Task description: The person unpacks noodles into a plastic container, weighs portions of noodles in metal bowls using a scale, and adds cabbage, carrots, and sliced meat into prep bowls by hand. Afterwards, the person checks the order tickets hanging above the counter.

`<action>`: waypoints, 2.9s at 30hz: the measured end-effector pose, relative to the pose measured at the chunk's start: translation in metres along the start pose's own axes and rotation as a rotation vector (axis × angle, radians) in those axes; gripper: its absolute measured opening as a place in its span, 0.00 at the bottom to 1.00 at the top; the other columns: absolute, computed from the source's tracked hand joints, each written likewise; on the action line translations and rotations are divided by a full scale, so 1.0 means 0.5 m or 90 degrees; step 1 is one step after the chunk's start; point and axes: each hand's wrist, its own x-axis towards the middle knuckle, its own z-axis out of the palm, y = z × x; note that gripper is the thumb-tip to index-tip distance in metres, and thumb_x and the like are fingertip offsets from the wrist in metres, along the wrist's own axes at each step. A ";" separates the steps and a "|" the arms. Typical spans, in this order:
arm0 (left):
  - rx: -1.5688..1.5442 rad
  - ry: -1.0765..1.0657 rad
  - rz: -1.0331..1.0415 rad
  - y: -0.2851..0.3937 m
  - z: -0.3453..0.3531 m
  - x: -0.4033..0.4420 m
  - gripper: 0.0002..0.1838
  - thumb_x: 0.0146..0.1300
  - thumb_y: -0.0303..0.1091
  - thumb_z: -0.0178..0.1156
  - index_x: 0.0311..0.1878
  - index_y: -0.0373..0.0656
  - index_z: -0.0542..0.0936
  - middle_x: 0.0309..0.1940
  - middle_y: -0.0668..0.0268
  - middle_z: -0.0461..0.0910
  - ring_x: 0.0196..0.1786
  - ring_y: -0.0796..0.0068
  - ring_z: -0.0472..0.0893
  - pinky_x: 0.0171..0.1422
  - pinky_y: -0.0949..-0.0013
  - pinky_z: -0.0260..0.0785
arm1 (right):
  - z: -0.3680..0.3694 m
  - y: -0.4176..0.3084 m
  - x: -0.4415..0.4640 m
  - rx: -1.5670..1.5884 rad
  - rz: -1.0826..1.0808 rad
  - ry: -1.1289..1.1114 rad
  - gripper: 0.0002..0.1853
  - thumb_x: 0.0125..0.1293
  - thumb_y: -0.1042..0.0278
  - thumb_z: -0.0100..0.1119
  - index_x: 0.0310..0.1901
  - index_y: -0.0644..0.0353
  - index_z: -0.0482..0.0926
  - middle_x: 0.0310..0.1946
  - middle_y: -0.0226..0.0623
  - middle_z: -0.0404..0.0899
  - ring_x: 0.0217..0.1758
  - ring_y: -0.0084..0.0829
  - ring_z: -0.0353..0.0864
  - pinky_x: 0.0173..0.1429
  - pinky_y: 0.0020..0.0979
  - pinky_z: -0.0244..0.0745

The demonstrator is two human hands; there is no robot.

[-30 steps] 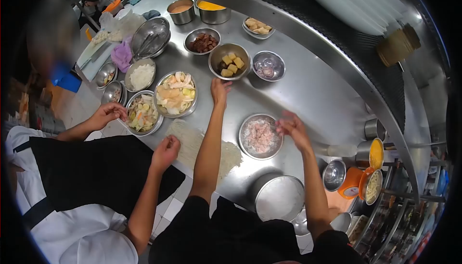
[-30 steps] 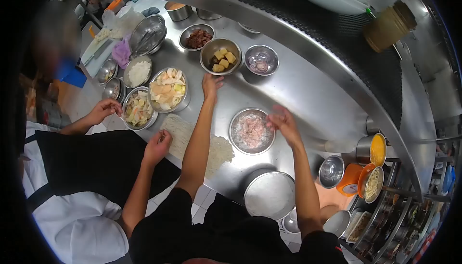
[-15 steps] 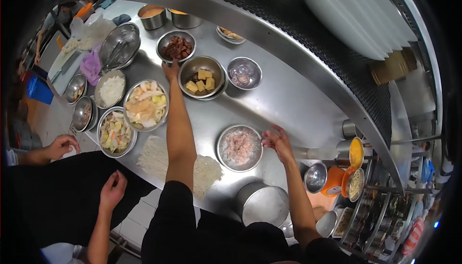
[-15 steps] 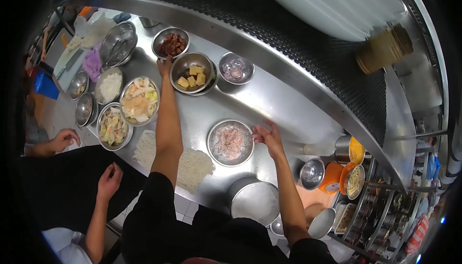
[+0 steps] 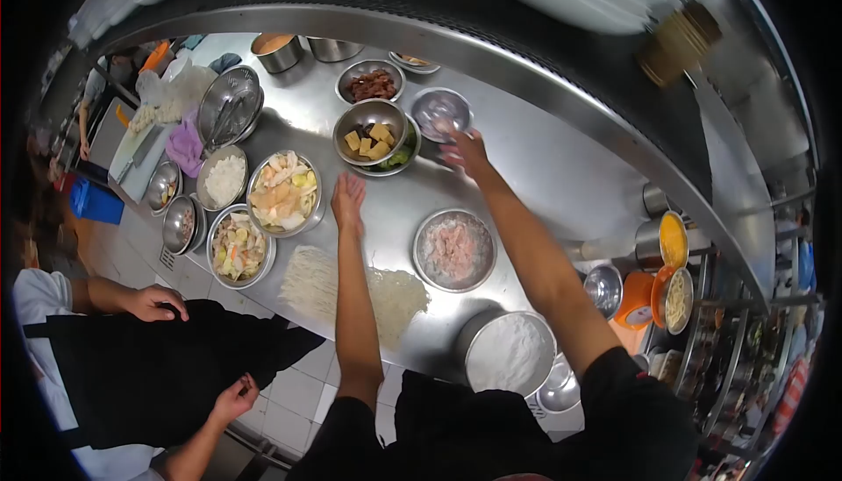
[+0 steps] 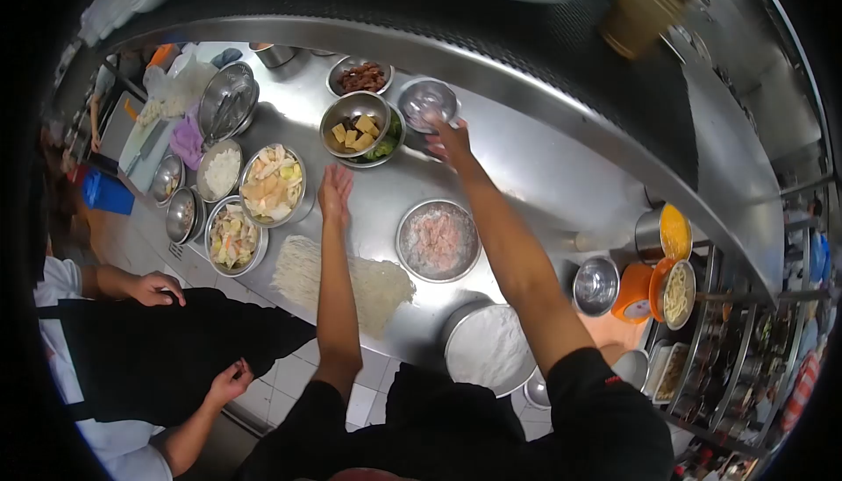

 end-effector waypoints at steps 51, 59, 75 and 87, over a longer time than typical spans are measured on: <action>0.441 -0.511 0.259 -0.279 0.349 -1.255 0.11 0.67 0.34 0.52 0.46 0.35 0.74 0.37 0.64 0.76 0.30 0.77 0.70 0.37 0.74 0.66 | -0.937 0.210 -1.134 -0.716 0.050 0.329 0.10 0.49 0.72 0.56 0.33 0.63 0.83 0.35 0.50 0.82 0.39 0.44 0.83 0.42 0.42 0.78; 0.453 -0.491 0.246 -0.288 0.287 -1.283 0.07 0.64 0.28 0.55 0.44 0.37 0.76 0.36 0.65 0.75 0.31 0.80 0.76 0.37 0.76 0.68 | -0.936 0.203 -1.158 -0.609 -0.089 0.377 0.21 0.54 0.77 0.49 0.52 0.69 0.68 0.37 0.58 0.78 0.44 0.53 0.79 0.47 0.50 0.73; 0.542 -0.390 0.305 -0.241 0.218 -1.266 0.05 0.63 0.28 0.58 0.39 0.37 0.79 0.34 0.67 0.73 0.28 0.80 0.76 0.33 0.77 0.67 | -0.924 0.175 -1.143 -0.676 -0.020 0.347 0.18 0.66 0.57 0.48 0.35 0.67 0.79 0.35 0.58 0.79 0.42 0.56 0.79 0.47 0.49 0.72; 0.394 -0.457 0.262 -0.187 0.424 -1.216 0.12 0.65 0.34 0.57 0.46 0.36 0.75 0.36 0.67 0.76 0.31 0.82 0.75 0.38 0.77 0.68 | -0.960 0.238 -1.120 -0.637 -0.394 0.421 0.03 0.53 0.75 0.54 0.29 0.63 0.77 0.26 0.48 0.79 0.29 0.51 0.78 0.36 0.42 0.74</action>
